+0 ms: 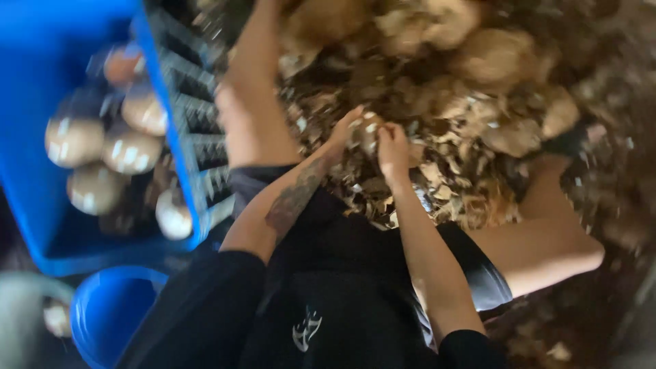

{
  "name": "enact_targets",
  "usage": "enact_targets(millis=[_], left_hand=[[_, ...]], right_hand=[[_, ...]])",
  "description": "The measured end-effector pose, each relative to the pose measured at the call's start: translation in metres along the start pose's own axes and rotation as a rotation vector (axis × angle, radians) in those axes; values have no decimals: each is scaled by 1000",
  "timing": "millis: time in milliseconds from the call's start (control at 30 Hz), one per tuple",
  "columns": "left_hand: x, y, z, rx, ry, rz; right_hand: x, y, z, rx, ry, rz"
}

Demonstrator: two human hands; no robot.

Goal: The person sits on the ground and uses a knife to peel the husk off coconuts one at a time. They rotate each coconut while scraping away the outer layer and place the peeled coconuts into a blue crate.

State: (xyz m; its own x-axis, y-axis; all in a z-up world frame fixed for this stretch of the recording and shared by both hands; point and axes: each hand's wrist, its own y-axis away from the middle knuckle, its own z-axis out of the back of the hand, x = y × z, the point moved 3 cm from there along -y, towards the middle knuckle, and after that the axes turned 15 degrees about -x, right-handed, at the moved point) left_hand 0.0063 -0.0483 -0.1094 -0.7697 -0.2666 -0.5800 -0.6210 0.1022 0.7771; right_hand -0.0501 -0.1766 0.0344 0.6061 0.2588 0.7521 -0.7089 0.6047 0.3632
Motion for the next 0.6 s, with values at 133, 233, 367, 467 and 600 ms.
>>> enact_targets(millis=[133, 233, 367, 467, 600], left_hand=[[-15, -6, -21, -107, 239, -40], [-39, -4, -21, -34, 361, -165], [-161, 114, 11, -69, 216, -495], [-234, 215, 69, -151, 71, -939], [-260, 276, 151, -133, 205, -912]], right_hand=[[35, 13, -14, 95, 6, 69], [27, -6, -38, 66, -58, 234], [106, 31, -39, 101, -293, 204], [183, 94, -29, 186, -395, 185], [209, 112, -80, 399, -624, 209]])
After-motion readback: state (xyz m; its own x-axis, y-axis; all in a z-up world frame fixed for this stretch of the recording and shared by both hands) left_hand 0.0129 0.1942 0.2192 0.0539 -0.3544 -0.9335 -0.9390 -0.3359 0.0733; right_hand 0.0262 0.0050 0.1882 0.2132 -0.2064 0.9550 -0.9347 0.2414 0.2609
